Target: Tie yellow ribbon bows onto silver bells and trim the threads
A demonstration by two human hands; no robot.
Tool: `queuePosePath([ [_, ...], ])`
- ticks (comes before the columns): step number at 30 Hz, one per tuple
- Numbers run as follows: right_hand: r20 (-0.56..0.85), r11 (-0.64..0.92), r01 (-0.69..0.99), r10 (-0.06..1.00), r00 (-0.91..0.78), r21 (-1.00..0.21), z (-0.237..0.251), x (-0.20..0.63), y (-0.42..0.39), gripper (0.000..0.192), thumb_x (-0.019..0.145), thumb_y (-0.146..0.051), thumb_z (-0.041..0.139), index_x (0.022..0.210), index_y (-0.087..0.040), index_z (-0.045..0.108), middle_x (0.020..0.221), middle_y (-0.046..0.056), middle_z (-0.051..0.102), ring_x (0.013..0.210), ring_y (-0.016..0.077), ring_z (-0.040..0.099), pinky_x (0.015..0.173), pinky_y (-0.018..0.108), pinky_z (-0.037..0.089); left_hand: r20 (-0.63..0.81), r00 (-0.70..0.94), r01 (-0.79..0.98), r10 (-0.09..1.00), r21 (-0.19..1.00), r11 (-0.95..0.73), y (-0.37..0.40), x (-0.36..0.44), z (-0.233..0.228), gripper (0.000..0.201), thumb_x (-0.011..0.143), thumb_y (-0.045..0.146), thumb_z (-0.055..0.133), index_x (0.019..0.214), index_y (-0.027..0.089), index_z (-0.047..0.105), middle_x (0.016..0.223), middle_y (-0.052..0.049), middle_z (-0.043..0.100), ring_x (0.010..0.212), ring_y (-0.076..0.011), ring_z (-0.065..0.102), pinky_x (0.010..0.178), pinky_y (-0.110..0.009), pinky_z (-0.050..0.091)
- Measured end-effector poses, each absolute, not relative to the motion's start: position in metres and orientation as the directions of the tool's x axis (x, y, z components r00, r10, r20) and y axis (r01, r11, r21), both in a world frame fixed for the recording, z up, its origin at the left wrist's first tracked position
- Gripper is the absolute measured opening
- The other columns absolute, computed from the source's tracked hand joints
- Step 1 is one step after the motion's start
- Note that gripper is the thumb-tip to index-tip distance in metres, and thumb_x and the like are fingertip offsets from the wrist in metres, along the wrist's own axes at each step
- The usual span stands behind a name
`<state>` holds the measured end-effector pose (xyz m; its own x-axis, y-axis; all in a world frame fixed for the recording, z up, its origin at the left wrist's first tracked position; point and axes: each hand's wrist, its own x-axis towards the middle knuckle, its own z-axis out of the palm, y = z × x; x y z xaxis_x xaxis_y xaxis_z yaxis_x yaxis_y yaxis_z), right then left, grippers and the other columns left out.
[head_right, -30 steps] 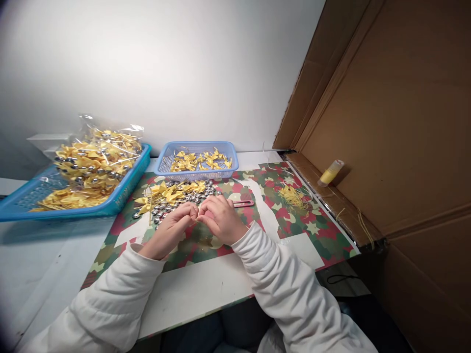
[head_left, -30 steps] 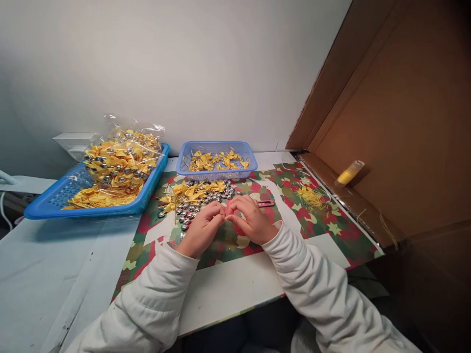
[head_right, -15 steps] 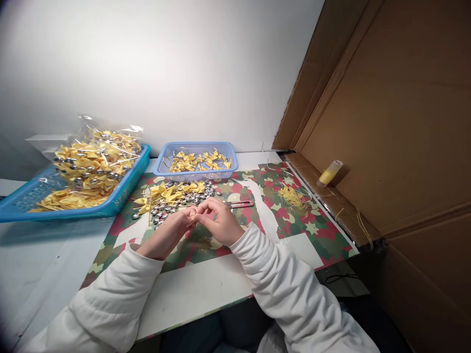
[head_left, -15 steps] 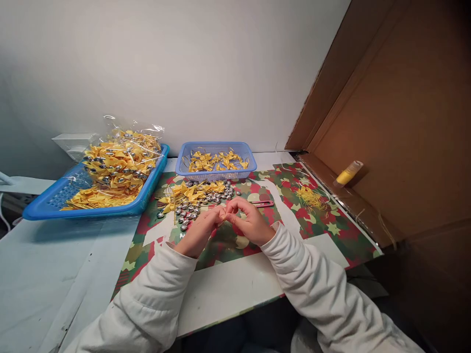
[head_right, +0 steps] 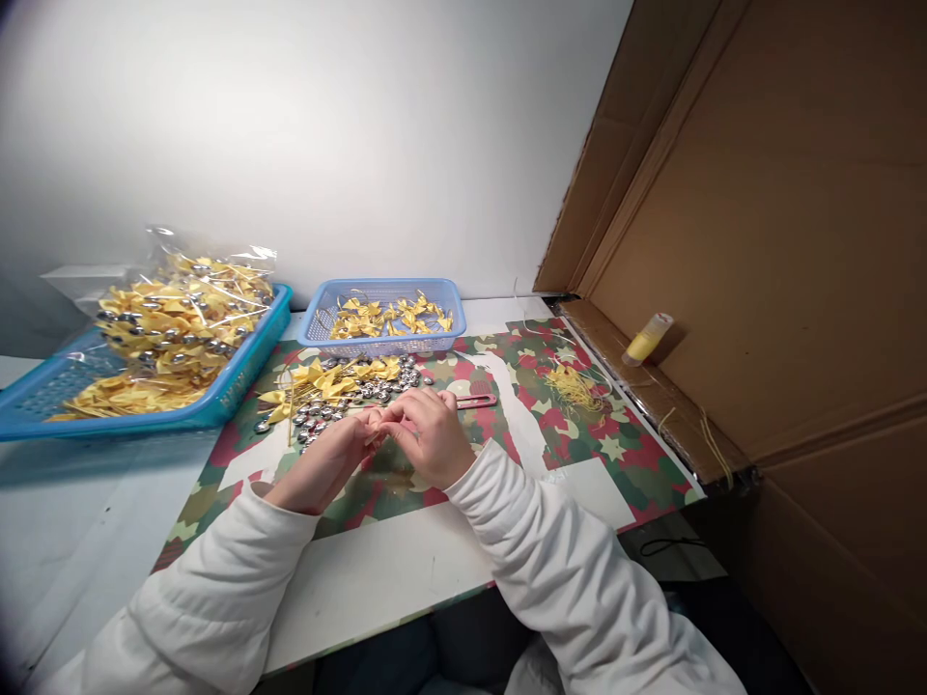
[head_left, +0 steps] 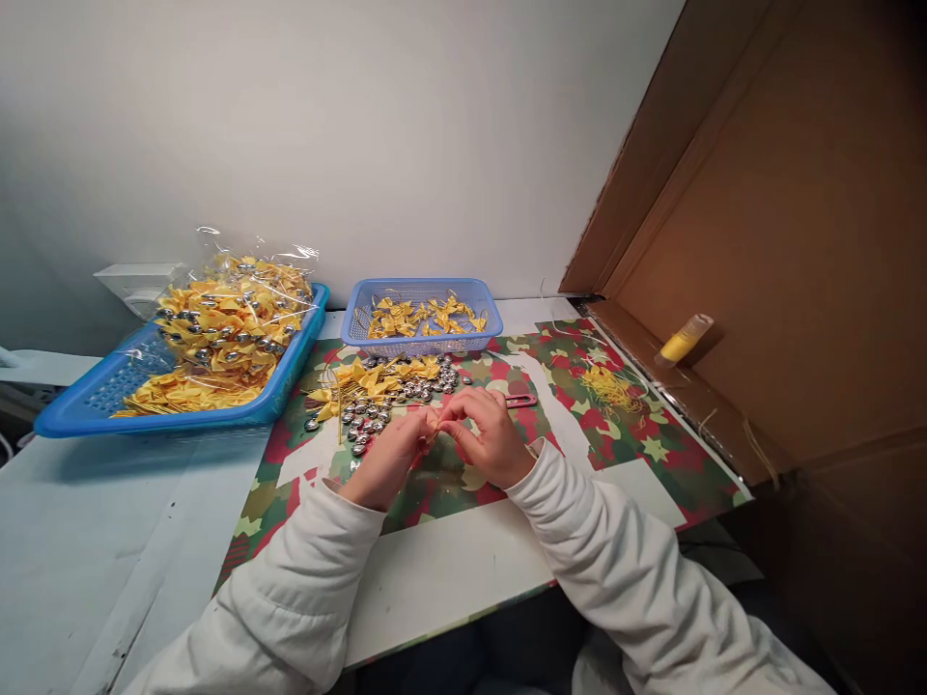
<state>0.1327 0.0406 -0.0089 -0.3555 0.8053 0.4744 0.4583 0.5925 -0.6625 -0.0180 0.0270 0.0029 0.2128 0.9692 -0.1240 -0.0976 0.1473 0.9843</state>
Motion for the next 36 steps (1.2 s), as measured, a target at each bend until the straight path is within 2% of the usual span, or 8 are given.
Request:
queuePosePath([
  [4,0.504,0.614,0.426,0.789,-0.351,-0.665,-0.0068,0.1336,0.0395,0.015,0.093,-0.025,0.055,0.08,-0.021,0.062,0.087,0.001,0.068,0.086,0.0171,0.058,0.082,0.035,0.029,-0.132,0.201,-0.098,0.971,0.983,0.154,0.0279,-0.0188,0.003,0.017,0.067,0.03,0.051,0.057,0.02,0.042,0.065,0.003,0.039,0.062,-0.0133,0.034,0.056,-0.026,0.034],
  [9,0.532,0.613,0.435,0.79,-0.306,-0.66,-0.0066,0.1344,0.0405,0.013,0.084,-0.026,0.067,0.074,-0.022,0.062,0.079,0.001,0.068,0.081,0.0183,0.059,0.081,0.036,0.031,-0.15,0.195,-0.075,0.969,0.983,0.167,0.0282,-0.0196,0.0018,0.016,0.068,0.031,0.052,0.059,0.02,0.045,0.066,0.003,0.04,0.062,-0.0134,0.035,0.057,-0.025,0.034],
  [16,0.535,0.62,0.446,0.784,-0.314,-0.646,-0.0073,0.1346,0.0413,0.016,0.085,-0.024,0.067,0.07,-0.022,0.061,0.077,0.0,0.067,0.079,0.0176,0.058,0.08,0.036,0.03,-0.15,0.214,-0.06,0.965,0.984,0.167,0.0284,-0.0199,0.0023,0.015,0.07,0.031,0.049,0.06,0.02,0.047,0.067,0.002,0.042,0.062,-0.0137,0.036,0.056,-0.026,0.035],
  [22,0.55,0.638,0.43,0.769,-0.325,-0.639,-0.0076,0.1353,0.0413,0.01,0.081,-0.019,0.071,0.075,-0.022,0.064,0.081,-0.001,0.069,0.081,0.0172,0.059,0.08,0.035,0.029,-0.157,0.215,-0.049,0.964,0.984,0.171,0.0284,-0.0207,0.0007,0.013,0.068,0.03,0.048,0.061,0.021,0.043,0.066,0.003,0.038,0.062,-0.0138,0.034,0.056,-0.026,0.035],
  [31,0.508,0.624,0.481,0.781,-0.364,-0.615,-0.0071,0.1364,0.0417,0.011,0.084,-0.019,0.067,0.074,-0.02,0.061,0.082,0.0,0.067,0.084,0.0172,0.058,0.083,0.036,0.026,-0.159,0.201,0.03,0.967,0.987,0.156,0.027,-0.0225,0.0057,0.015,0.066,0.031,0.052,0.059,0.02,0.045,0.067,0.002,0.041,0.062,-0.0136,0.035,0.055,-0.025,0.03],
  [36,0.395,0.564,0.472,0.82,-0.414,-0.677,-0.0073,0.1391,0.0448,0.011,0.088,-0.018,0.062,0.078,-0.019,0.057,0.084,0.0,0.064,0.085,0.0171,0.056,0.08,0.034,0.027,-0.157,0.182,0.103,0.971,0.985,0.14,0.0257,-0.0265,0.0095,0.024,0.075,0.038,0.053,0.061,0.02,0.044,0.062,0.004,0.036,0.056,-0.0122,0.032,0.049,-0.024,0.023],
])
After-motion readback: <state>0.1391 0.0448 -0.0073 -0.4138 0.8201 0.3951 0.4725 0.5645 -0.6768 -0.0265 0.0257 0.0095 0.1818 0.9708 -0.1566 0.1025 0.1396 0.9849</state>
